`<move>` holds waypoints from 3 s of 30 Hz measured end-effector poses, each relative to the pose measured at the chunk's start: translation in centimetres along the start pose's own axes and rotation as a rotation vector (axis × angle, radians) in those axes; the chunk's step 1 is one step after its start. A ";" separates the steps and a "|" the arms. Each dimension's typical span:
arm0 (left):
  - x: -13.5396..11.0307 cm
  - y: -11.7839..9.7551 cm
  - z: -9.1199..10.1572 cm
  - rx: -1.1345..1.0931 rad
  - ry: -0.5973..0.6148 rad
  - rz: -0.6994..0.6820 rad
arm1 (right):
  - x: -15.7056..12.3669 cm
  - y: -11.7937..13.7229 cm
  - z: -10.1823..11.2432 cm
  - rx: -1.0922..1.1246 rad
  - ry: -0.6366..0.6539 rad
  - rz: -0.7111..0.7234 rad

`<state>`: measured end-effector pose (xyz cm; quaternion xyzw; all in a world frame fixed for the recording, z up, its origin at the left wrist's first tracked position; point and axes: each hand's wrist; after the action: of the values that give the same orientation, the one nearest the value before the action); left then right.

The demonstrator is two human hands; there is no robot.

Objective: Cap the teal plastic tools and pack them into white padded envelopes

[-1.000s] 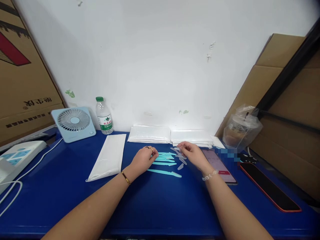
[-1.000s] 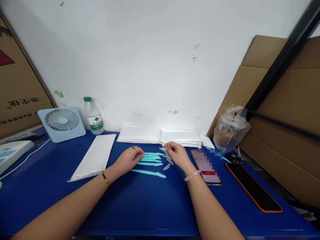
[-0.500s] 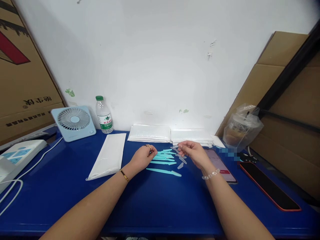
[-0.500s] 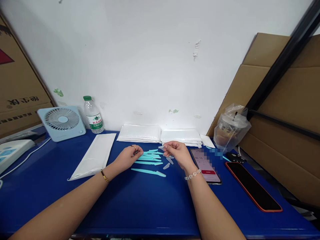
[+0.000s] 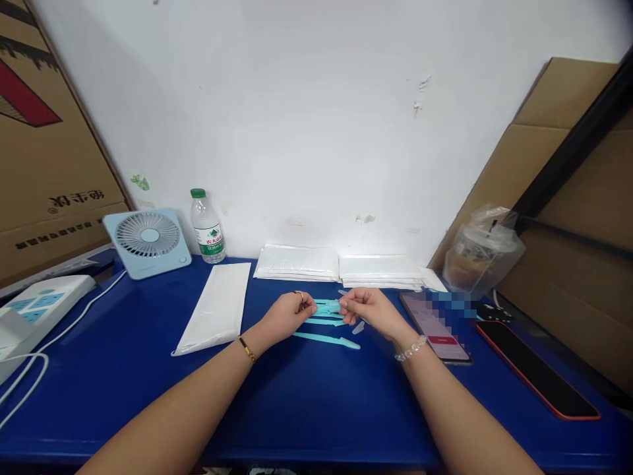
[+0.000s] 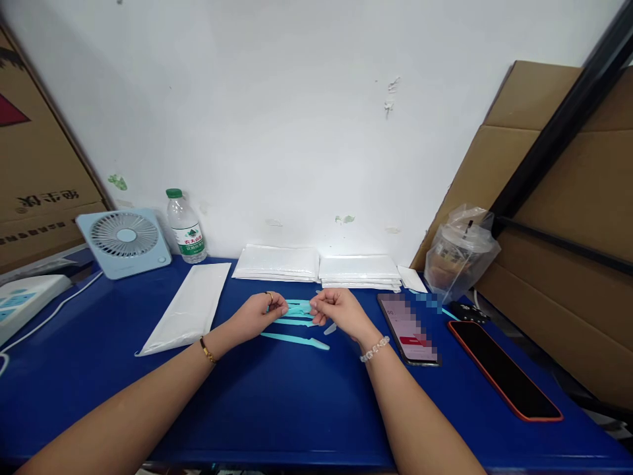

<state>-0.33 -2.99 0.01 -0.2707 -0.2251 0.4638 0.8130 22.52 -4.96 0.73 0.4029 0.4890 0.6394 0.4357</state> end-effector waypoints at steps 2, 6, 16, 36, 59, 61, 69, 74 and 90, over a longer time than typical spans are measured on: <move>-0.3 -0.2 0.0 0.029 0.069 -0.001 | -0.3 0.1 0.8 -0.185 0.052 0.008; -0.6 -0.5 -0.1 0.135 0.160 -0.073 | -1.0 0.1 2.9 -0.574 0.111 0.092; -0.1 0.6 -0.4 0.350 0.066 -0.176 | -1.4 -0.1 3.2 -0.748 0.227 0.027; 0.2 0.9 -0.1 0.266 0.103 -0.153 | -0.8 -0.5 3.8 -0.679 0.208 0.039; 0.5 1.1 0.0 0.361 -0.045 -0.163 | -1.1 -0.1 4.6 -0.854 -0.050 0.027; 0.6 1.1 -0.1 0.381 -0.042 -0.138 | -1.1 -0.5 4.6 -0.877 -0.007 -0.006; 0.7 1.4 -0.1 0.367 -0.050 -0.097 | -0.5 -2.2 3.6 -0.920 0.032 0.027; 0.6 1.2 0.2 0.365 -0.082 -0.116 | -0.7 -1.7 3.5 -0.839 0.013 0.087; 0.4 0.8 0.4 0.387 -0.123 -0.180 | -0.8 -0.2 1.9 -0.874 0.005 0.413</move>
<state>-0.90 -2.23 -0.18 -0.0595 -0.2045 0.4395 0.8726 24.57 -5.13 0.83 0.2691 0.0852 0.8591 0.4269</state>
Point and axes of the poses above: each hand's wrist, its own x-axis towards the middle knuckle, its own z-axis out of the back of the hand, y = z × x, and after that the axes turned 4 degrees about z, right-handed
